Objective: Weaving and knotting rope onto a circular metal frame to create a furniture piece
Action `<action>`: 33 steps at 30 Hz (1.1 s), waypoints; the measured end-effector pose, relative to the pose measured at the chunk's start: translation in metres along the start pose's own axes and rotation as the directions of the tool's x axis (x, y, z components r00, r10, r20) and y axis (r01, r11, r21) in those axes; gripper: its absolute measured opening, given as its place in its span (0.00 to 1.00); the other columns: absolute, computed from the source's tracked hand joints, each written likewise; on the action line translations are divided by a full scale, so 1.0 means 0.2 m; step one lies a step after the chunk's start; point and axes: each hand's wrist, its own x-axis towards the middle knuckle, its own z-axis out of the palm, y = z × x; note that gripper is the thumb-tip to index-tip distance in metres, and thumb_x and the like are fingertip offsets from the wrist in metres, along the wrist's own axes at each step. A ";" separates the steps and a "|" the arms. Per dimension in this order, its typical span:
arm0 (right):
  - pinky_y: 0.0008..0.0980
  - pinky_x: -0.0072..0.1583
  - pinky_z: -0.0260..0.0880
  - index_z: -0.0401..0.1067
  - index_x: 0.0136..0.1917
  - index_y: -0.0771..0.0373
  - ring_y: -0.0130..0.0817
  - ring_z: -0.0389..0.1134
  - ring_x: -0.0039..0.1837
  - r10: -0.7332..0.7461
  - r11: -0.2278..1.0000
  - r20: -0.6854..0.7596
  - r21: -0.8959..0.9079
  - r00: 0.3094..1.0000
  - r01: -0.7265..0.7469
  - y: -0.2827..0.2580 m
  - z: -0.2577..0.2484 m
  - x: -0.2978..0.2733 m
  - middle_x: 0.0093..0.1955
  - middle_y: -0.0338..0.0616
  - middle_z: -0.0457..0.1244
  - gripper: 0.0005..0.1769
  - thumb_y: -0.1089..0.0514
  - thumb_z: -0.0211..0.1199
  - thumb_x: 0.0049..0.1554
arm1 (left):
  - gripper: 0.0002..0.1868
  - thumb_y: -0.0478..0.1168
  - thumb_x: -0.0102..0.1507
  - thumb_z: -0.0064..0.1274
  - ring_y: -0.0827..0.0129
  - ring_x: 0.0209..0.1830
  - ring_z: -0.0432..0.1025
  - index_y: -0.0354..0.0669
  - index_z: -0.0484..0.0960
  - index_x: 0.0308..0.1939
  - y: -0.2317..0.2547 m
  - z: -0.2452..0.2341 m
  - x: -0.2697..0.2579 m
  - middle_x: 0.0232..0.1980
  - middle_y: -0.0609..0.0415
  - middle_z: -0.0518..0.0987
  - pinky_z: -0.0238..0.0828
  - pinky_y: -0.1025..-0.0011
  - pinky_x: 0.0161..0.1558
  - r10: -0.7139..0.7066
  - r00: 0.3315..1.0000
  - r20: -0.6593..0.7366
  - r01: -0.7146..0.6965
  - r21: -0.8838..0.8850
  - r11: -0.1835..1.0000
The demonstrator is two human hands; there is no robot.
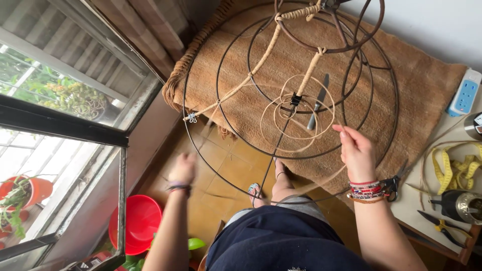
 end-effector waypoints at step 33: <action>0.46 0.51 0.71 0.71 0.42 0.65 0.39 0.67 0.46 -0.132 0.988 0.884 0.080 0.449 0.133 0.35 0.48 -0.07 0.41 0.51 0.67 0.11 0.59 0.51 0.63 | 0.39 0.28 0.52 0.62 0.54 0.72 0.64 0.31 0.71 0.69 0.56 0.40 -0.52 0.68 0.37 0.74 0.55 0.57 0.75 0.737 0.314 0.599 -0.247 -0.698 0.672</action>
